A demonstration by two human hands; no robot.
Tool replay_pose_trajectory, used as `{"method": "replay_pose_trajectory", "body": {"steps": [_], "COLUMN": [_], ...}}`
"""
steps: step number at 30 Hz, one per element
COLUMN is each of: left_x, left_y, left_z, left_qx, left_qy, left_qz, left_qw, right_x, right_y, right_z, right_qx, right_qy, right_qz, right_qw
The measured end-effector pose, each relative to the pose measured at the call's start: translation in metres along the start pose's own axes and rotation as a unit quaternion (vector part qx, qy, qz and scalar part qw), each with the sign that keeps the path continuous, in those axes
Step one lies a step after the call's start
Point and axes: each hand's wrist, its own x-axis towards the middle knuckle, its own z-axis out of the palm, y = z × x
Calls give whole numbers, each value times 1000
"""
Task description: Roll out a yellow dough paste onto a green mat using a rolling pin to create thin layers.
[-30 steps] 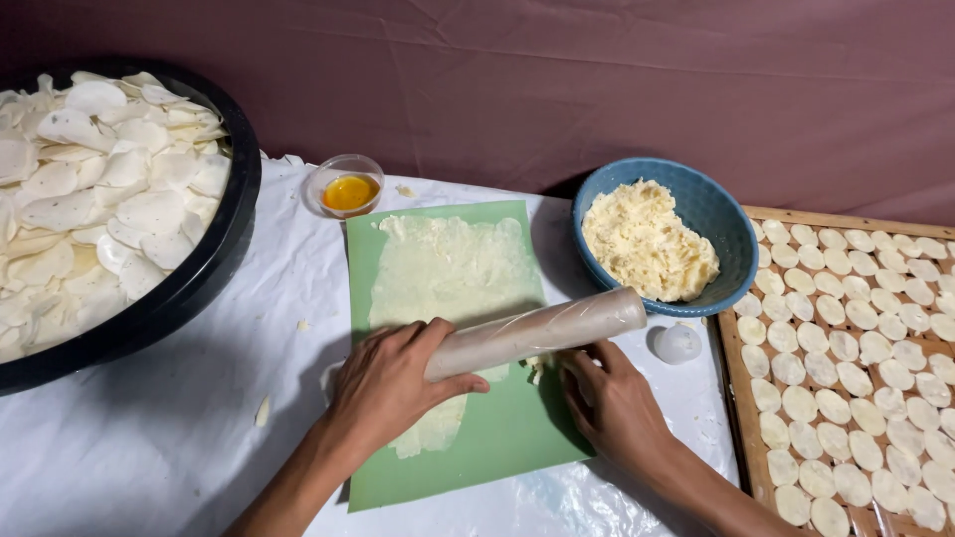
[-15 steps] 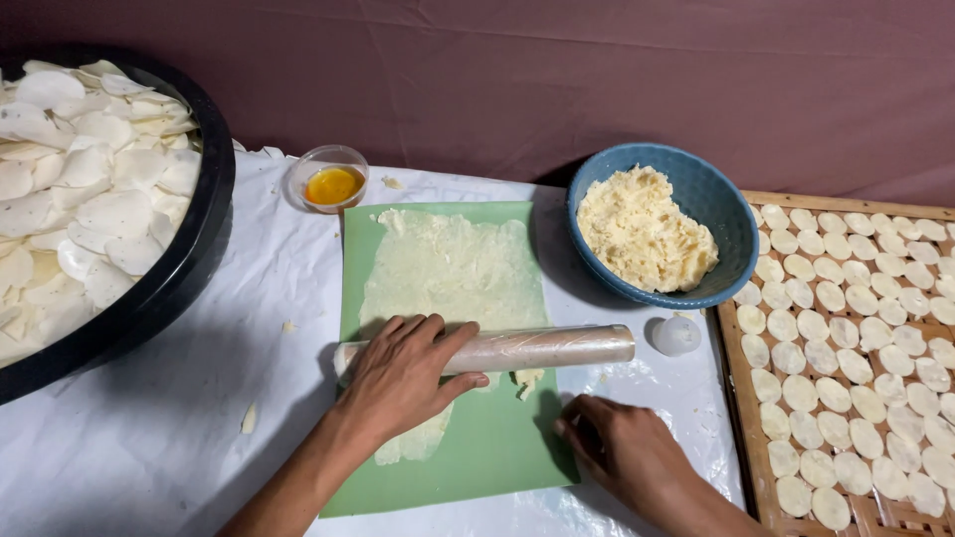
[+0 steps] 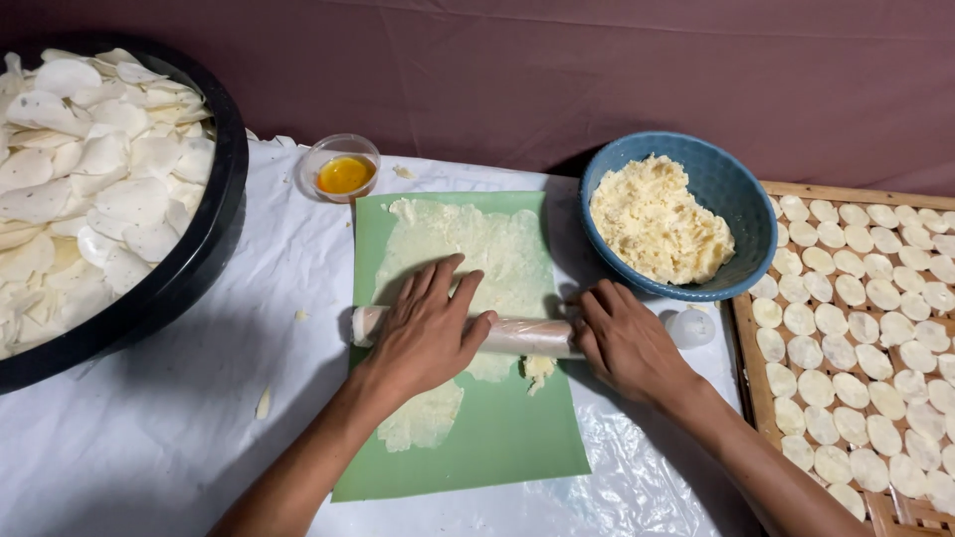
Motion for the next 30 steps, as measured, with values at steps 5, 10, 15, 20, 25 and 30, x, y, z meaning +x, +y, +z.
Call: {"method": "replay_pose_trajectory", "body": {"steps": [5,10,15,20,25,30], "left_x": [-22,-31,-5,-1,-5,-2], "left_y": [17,1,-3,-1,-4,-3], "left_z": [1,19,-6,-12,-9,-12], "left_qx": [28,64,-34,-17,-12,-25], "left_qy": [-2,-10,-92,-112,-121,-116], "left_qz": [40,86,-12,-14,-26,-19], "left_qw": [999,994,995,993,992,993], "right_x": [-6,-27,-33,-35,-37,-33], "right_y": [-13,-24,-67,-61,-53,-46], "right_z": [-10,-14,-25,3,15,17], "right_qx": [-35,-17,58,122,121,112], "right_qy": [-13,85,116,19,39,87], "right_qz": [34,-37,-16,45,57,76], "right_qw": [999,996,991,991,990,987]}}
